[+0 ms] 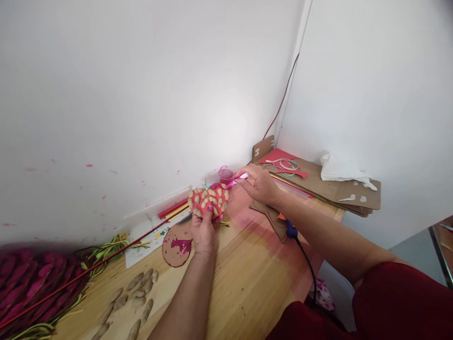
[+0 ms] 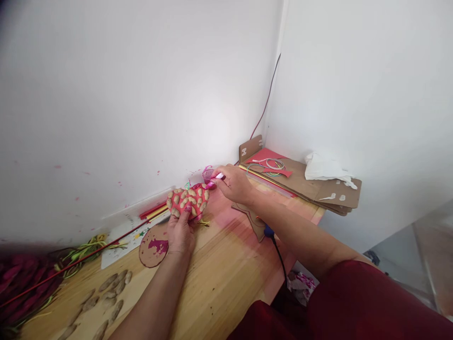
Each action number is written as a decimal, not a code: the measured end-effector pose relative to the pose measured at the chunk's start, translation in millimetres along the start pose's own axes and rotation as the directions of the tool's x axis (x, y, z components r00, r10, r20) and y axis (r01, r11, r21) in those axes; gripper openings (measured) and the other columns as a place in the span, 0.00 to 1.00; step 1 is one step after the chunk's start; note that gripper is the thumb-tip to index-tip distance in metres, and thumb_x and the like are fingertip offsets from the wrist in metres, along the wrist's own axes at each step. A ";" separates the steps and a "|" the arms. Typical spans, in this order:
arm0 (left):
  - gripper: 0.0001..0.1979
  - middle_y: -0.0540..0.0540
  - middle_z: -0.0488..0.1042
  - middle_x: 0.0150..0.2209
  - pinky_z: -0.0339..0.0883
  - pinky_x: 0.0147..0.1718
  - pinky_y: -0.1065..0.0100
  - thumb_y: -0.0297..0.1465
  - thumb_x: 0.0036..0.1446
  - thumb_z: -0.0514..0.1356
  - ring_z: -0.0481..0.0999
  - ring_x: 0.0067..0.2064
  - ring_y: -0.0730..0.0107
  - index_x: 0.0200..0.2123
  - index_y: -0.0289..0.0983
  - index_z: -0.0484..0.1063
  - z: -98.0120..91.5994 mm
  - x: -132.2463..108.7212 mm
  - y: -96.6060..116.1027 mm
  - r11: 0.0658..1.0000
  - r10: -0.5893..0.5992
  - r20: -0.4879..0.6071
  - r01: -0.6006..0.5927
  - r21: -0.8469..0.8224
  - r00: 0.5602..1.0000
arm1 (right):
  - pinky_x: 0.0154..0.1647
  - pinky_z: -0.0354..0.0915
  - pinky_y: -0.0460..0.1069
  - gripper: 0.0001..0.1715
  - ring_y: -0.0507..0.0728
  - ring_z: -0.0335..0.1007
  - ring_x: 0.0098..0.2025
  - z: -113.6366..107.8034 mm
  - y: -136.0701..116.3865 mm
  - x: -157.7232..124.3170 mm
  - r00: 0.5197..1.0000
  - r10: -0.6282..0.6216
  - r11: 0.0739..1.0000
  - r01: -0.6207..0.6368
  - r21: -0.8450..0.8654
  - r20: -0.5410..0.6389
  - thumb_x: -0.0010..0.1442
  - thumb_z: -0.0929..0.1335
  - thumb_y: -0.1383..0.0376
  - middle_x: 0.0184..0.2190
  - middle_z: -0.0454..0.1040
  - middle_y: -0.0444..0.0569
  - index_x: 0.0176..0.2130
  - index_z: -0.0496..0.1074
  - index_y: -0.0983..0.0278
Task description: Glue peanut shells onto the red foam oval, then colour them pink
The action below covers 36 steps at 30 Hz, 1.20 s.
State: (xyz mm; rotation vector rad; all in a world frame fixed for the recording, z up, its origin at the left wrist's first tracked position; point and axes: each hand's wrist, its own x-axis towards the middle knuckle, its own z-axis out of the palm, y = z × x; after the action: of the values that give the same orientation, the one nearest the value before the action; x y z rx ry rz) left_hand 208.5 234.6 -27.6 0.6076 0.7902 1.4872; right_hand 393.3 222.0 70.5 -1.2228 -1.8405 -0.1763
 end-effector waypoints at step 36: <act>0.22 0.41 0.79 0.51 0.69 0.55 0.60 0.36 0.49 0.71 0.79 0.50 0.64 0.48 0.40 0.75 -7.3 7.2 -16.4 0.983 0.171 0.077 -0.175 0.047 0.982 | 0.43 0.60 0.54 0.04 0.61 0.70 0.36 4.3 -4.6 11.6 0.993 -0.091 0.993 0.095 -0.063 0.069 0.61 0.67 0.65 0.29 0.77 0.48 0.36 0.73 0.60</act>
State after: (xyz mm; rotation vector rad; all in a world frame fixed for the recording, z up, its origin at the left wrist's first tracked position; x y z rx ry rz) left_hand 212.6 240.6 -45.5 0.7832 0.7366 1.5967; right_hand 385.8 229.8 78.0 -1.2012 -1.9641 -0.2536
